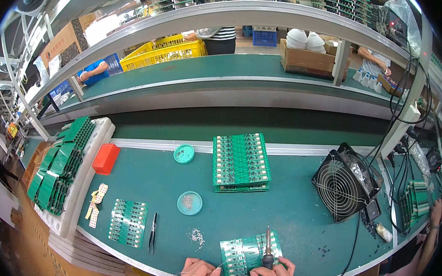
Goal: The person solders components onto small green circuit boards using a soldering iron and solder wire, with tweezers to position the components and a cooling fan to dissipate heat.
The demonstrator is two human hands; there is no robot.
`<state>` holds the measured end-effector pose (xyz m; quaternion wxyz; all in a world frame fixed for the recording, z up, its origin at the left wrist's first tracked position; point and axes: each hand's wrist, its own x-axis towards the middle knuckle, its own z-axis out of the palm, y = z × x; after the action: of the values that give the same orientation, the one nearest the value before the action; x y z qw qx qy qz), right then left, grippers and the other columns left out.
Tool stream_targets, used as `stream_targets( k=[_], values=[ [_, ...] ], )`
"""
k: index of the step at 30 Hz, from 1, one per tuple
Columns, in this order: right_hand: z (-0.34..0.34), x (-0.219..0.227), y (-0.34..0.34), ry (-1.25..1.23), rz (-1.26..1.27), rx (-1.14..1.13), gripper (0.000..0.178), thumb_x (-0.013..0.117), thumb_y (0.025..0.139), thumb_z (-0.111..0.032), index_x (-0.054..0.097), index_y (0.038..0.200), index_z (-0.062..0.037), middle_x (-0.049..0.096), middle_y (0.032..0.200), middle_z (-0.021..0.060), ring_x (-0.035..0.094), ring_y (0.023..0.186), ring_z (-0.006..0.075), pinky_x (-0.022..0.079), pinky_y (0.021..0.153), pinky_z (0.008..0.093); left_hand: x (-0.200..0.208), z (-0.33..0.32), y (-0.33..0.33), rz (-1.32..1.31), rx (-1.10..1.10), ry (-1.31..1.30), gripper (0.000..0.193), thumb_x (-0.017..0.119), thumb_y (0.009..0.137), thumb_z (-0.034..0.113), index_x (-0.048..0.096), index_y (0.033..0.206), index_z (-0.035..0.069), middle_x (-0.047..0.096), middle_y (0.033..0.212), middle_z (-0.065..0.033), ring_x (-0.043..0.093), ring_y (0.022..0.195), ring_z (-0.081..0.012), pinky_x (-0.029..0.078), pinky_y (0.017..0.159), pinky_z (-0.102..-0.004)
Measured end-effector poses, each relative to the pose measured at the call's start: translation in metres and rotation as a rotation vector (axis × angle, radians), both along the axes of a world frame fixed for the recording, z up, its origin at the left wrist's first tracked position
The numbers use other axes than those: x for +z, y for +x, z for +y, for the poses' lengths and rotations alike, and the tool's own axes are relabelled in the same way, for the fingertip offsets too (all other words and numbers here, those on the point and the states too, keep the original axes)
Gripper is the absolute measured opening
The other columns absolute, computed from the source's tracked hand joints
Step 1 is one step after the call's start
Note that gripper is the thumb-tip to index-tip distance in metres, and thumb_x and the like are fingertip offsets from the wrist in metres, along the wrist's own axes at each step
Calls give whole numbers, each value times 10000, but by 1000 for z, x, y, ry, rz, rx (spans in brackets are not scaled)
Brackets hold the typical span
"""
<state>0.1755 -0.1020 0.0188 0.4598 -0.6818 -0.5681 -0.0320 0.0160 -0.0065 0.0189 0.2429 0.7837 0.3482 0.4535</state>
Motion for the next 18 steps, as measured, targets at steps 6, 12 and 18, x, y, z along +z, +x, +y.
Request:
stream_targets(
  k=[6, 12, 18],
  values=[
    [0, 3, 1, -8, 12, 3, 168, 767, 813, -1, 664, 939, -42, 664, 835, 95, 621, 785, 256, 461, 954, 478, 0, 1, 1, 32, -14, 53, 222, 717, 825, 20, 543, 690, 51, 491, 617, -98, 488, 552, -301, 394, 644, -408],
    [-2, 1, 1, 1, 1, 0, 155, 762, 818, -5, 673, 939, -40, 658, 827, 95, 617, 784, 254, 463, 954, 474, -1, -1, 3, 24, -29, 69, 232, 717, 821, 19, 534, 683, 49, 482, 614, -98, 487, 551, -298, 389, 640, -409],
    [-3, -2, 1, 28, 16, -6, 157, 765, 813, -6, 676, 939, -39, 654, 825, 98, 620, 796, 257, 464, 958, 472, -5, -1, 3, 55, -31, 127, 239, 718, 819, 17, 524, 681, 46, 475, 615, -105, 490, 555, -302, 390, 636, -410]
  ],
)
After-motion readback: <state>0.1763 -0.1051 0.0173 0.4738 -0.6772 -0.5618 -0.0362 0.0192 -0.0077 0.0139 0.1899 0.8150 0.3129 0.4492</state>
